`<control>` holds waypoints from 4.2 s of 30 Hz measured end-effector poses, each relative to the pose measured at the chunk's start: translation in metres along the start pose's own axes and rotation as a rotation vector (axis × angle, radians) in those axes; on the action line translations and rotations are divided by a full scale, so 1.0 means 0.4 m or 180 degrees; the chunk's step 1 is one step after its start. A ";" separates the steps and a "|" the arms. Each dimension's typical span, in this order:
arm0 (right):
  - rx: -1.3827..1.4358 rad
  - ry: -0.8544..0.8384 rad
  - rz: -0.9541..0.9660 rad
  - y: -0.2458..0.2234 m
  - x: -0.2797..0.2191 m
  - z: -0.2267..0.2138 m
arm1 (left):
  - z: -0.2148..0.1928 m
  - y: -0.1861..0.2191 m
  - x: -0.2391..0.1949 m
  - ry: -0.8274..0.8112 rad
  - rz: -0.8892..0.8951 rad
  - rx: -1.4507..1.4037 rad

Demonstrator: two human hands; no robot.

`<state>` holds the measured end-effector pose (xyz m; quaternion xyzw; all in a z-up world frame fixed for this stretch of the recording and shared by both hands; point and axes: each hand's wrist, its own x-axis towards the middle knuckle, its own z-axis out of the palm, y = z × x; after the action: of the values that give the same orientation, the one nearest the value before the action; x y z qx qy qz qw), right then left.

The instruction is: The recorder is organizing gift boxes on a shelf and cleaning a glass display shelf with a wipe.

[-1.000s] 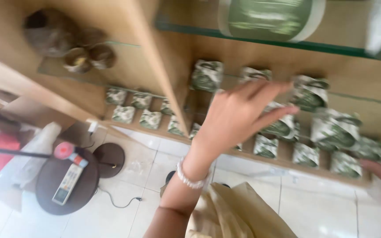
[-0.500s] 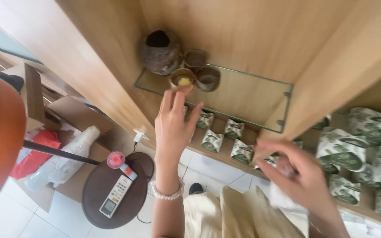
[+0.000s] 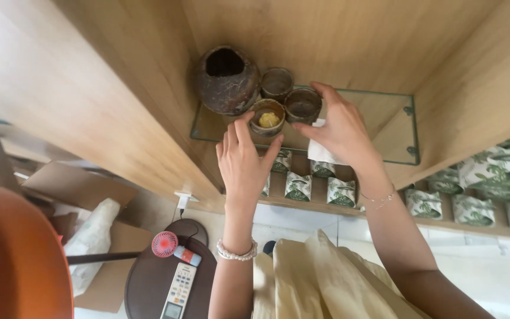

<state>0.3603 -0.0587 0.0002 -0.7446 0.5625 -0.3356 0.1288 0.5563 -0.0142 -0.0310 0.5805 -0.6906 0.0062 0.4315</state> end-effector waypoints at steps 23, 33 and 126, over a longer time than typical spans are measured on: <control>0.0283 0.1558 0.0747 0.127 -0.151 -0.111 | 0.177 0.173 0.068 -0.0355 0.0154 -0.0670; 0.0207 0.1725 0.1008 0.124 -0.139 -0.100 | 0.212 0.196 0.086 -0.0523 0.0080 -0.0746; -0.0982 0.0931 -0.0681 -0.061 -0.017 0.120 | -0.325 0.021 0.349 -0.0949 0.1279 0.0289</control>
<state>0.4085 -0.0532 -0.0239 -0.7543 0.5376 -0.3617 -0.1057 0.6324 -0.0566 0.1389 0.4448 -0.8471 0.0372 0.2884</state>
